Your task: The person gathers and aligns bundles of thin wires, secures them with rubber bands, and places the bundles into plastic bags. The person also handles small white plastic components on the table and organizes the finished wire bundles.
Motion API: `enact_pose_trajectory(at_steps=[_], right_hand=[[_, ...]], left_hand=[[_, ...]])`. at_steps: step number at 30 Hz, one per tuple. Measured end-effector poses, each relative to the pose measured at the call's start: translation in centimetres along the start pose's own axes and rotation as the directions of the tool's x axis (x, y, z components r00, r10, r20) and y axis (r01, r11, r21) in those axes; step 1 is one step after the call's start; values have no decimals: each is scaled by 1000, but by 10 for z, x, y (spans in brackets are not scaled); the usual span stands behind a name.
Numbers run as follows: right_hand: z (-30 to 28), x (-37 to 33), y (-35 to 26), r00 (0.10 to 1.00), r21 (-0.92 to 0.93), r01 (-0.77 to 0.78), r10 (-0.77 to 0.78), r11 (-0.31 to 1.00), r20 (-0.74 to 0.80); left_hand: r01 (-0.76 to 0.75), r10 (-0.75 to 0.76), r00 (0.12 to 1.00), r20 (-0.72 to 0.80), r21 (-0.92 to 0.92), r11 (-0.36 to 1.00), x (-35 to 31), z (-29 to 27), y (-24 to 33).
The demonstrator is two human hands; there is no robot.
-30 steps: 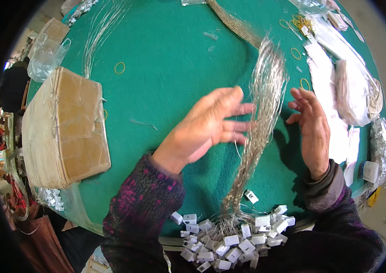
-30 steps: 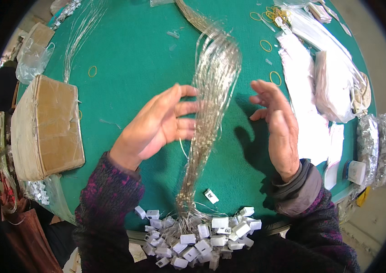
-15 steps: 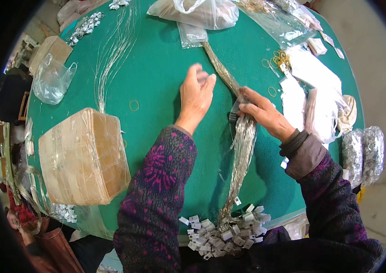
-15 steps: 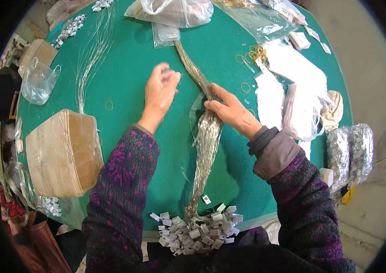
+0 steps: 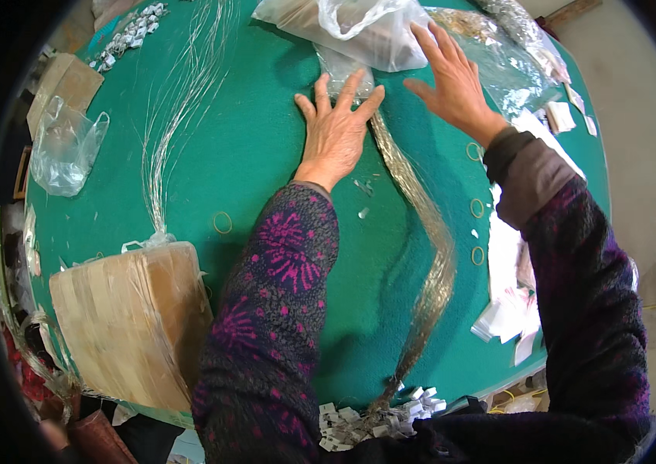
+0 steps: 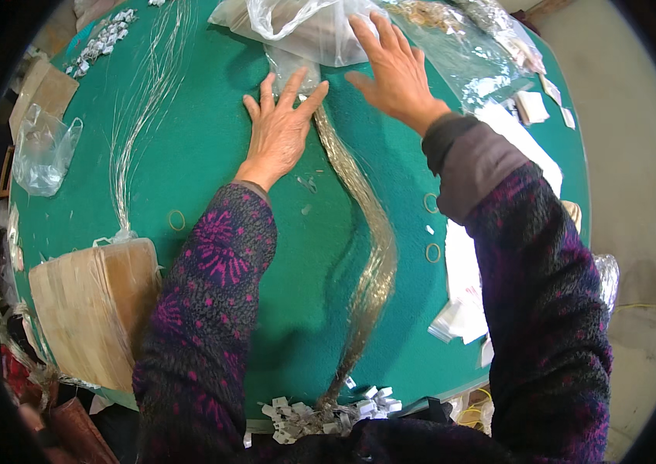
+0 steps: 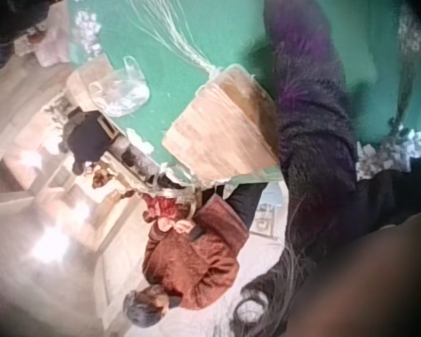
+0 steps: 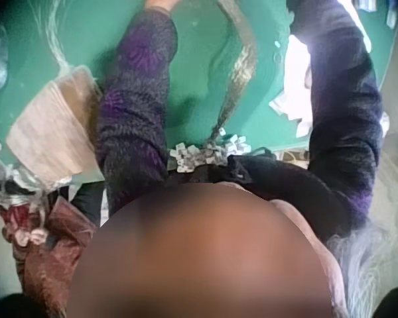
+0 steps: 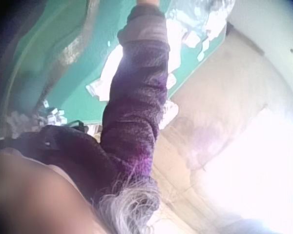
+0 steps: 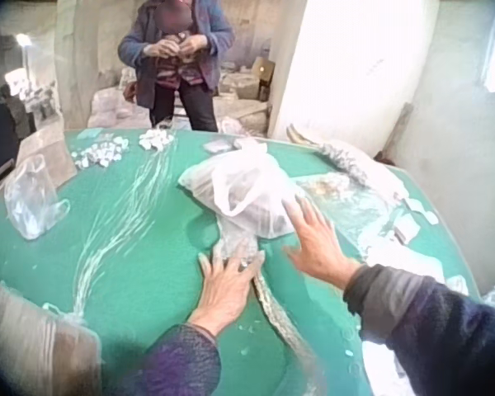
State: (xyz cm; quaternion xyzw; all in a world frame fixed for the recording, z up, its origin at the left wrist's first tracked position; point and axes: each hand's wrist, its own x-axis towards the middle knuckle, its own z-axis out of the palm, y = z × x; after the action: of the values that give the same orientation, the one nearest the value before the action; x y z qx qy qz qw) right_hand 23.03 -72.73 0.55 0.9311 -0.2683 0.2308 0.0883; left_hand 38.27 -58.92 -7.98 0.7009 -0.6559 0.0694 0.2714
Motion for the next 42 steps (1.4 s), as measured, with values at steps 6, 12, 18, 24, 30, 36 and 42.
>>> enact_pose_trajectory(at_steps=[6, 12, 18, 24, 30, 36, 42], right_hand=[[65, 39, 21, 946, -113, -31, 66, 993, 318], [99, 37, 28, 997, 78, 53, -57, 996, 48], [104, 42, 26, 998, 157, 45, -38, 987, -46], [104, 40, 25, 992, 173, 77, -58, 982, -116], [104, 43, 22, 995, 81, 48, -41, 996, -95], [96, 45, 21, 994, 191, 45, -25, 981, -102], [92, 46, 20, 994, 257, 30, -3, 966, -105]], left_hand=[[26, -26, 999, 22, -11, 1000, 10, 2, -1], [-25, 22, 998, -56, -52, 998, 19, 13, -10], [-54, 49, 996, -76, -71, 996, 29, 17, -17], [-115, 98, 989, -112, -156, 981, 29, 17, -20], [-63, 42, 996, -85, -265, 962, 40, 9, -20], [345, -351, 930, 110, 72, 936, 56, -11, 17], [518, -470, 778, 418, -3, 855, 78, -11, 29]])
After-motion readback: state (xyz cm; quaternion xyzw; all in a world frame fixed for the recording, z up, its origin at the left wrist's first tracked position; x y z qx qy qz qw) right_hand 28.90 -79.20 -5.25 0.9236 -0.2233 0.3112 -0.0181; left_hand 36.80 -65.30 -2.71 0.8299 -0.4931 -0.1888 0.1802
